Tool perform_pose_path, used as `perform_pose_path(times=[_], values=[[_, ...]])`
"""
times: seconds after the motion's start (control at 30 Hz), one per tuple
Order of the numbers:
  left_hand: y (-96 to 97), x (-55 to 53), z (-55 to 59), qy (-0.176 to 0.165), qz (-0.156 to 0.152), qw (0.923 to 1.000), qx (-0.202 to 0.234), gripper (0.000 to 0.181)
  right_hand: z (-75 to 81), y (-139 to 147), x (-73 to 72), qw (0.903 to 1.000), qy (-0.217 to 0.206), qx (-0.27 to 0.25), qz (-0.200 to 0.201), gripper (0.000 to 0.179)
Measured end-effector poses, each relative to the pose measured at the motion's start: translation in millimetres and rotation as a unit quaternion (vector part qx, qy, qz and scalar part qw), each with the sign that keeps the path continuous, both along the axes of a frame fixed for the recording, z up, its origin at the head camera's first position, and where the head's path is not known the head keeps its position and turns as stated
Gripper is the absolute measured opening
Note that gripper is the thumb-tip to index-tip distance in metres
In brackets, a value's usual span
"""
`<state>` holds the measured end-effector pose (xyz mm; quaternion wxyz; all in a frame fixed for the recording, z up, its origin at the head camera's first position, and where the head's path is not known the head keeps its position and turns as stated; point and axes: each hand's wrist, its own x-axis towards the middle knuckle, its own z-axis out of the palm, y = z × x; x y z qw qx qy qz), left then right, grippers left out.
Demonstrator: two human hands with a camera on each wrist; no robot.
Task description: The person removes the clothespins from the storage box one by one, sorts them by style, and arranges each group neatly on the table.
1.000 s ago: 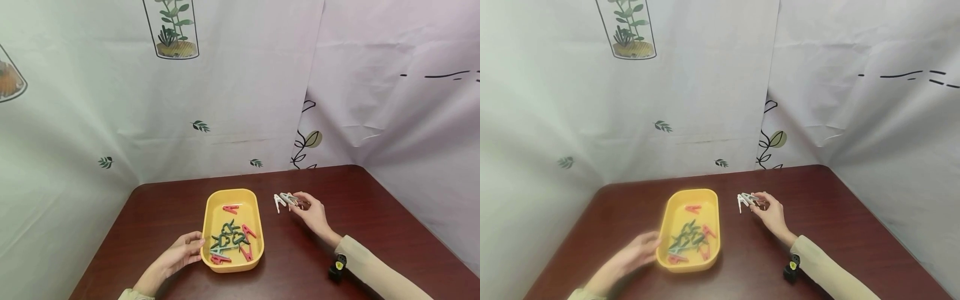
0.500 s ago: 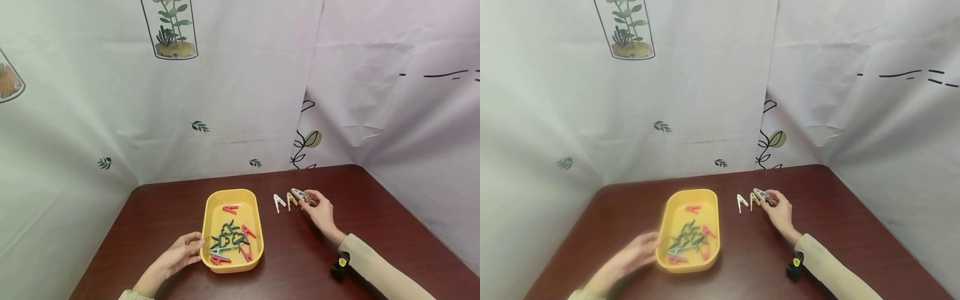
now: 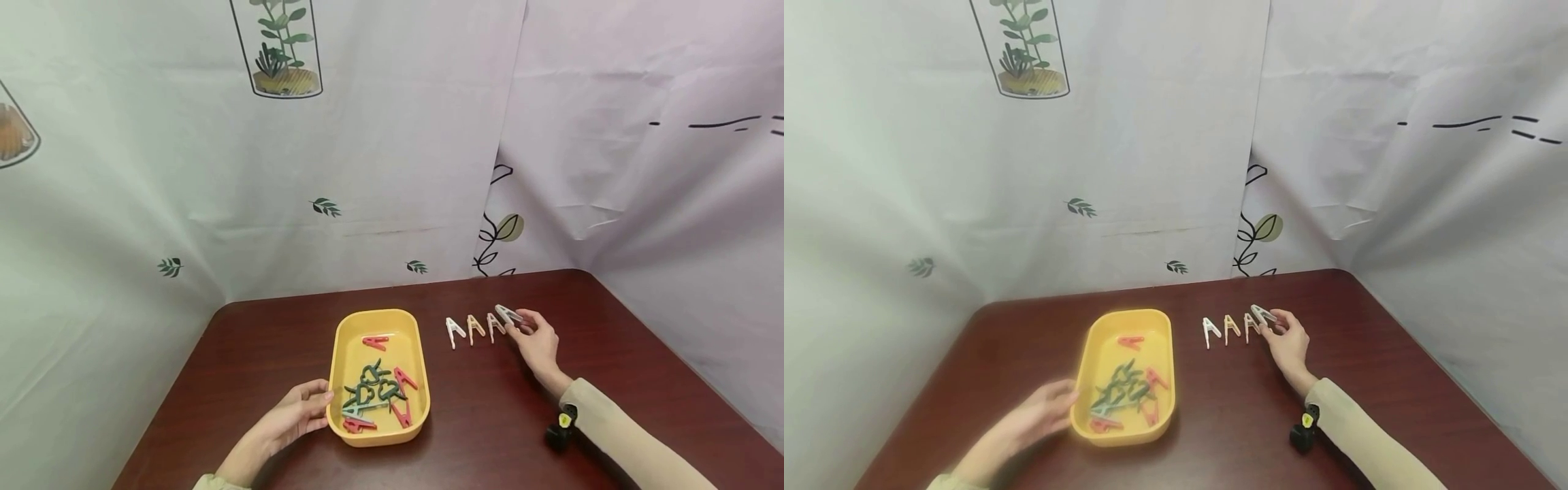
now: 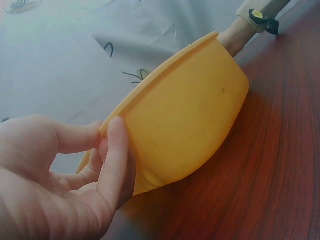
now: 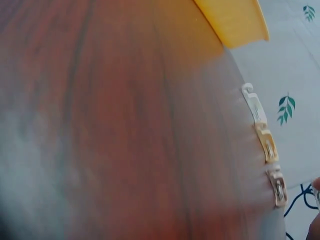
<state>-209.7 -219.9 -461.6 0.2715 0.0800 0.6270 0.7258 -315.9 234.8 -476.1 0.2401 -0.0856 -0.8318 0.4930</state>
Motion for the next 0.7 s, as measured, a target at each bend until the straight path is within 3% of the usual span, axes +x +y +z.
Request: perform_pose_path(times=[0.4,0.7], values=[[0.1,-2.1,-1.5,-0.001,-0.001,1.0000,-0.003,0.017,-4.3,14.9,-2.0,0.9970,-0.073,0.020,-0.015,0.040],[0.6,-0.6,0.1,-0.002,-0.008,0.9999,0.010,0.014,-7.2,18.2,-7.2,0.9961,-0.068,0.053,-0.021,0.039]])
